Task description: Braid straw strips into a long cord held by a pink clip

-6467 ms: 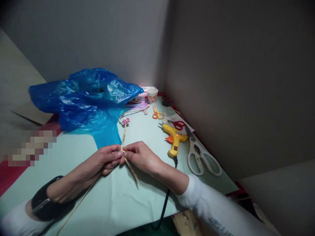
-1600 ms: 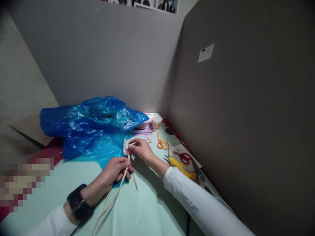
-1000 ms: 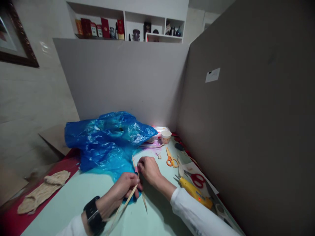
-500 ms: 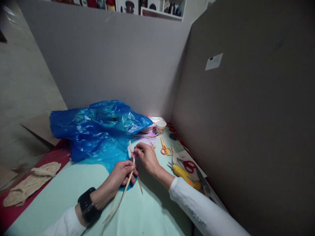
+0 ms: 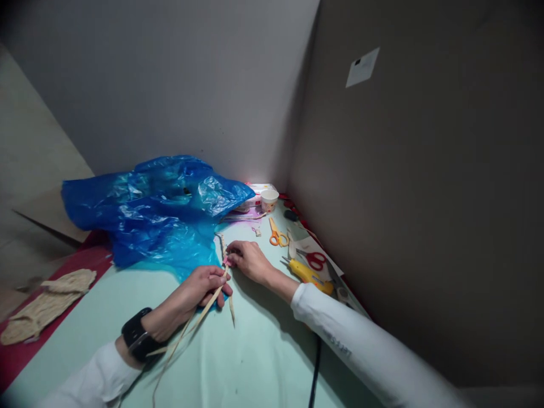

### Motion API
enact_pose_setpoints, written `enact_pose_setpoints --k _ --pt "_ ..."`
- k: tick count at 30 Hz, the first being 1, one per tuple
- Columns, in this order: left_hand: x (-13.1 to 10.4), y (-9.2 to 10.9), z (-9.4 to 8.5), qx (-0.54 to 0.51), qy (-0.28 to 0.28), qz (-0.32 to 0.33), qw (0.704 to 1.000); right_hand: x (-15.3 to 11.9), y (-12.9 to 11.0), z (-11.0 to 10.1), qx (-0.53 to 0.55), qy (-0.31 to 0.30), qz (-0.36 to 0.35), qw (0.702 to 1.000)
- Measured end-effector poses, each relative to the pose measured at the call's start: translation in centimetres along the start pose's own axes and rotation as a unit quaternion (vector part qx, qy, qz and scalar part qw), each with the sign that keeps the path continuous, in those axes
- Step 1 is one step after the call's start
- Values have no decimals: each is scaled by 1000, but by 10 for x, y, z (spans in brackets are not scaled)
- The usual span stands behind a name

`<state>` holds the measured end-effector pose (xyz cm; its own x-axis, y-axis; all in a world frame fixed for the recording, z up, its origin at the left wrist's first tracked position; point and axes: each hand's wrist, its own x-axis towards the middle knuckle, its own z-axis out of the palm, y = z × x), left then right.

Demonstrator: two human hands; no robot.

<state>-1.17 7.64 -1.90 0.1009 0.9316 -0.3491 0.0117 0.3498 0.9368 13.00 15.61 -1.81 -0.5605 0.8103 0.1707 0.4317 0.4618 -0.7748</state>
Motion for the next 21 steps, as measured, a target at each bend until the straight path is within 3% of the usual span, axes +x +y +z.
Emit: enact_pose_setpoints --k 10,16,21 --pt "10 1 -1 -8 40 32 999 9 -6 9 -24 84 -41 995" --pt "14 3 -3 -6 32 7 999 20 8 14 -70 38 -46 996" --pt "12 -2 -2 -2 38 7 999 6 3 16 -121 13 -63 991"
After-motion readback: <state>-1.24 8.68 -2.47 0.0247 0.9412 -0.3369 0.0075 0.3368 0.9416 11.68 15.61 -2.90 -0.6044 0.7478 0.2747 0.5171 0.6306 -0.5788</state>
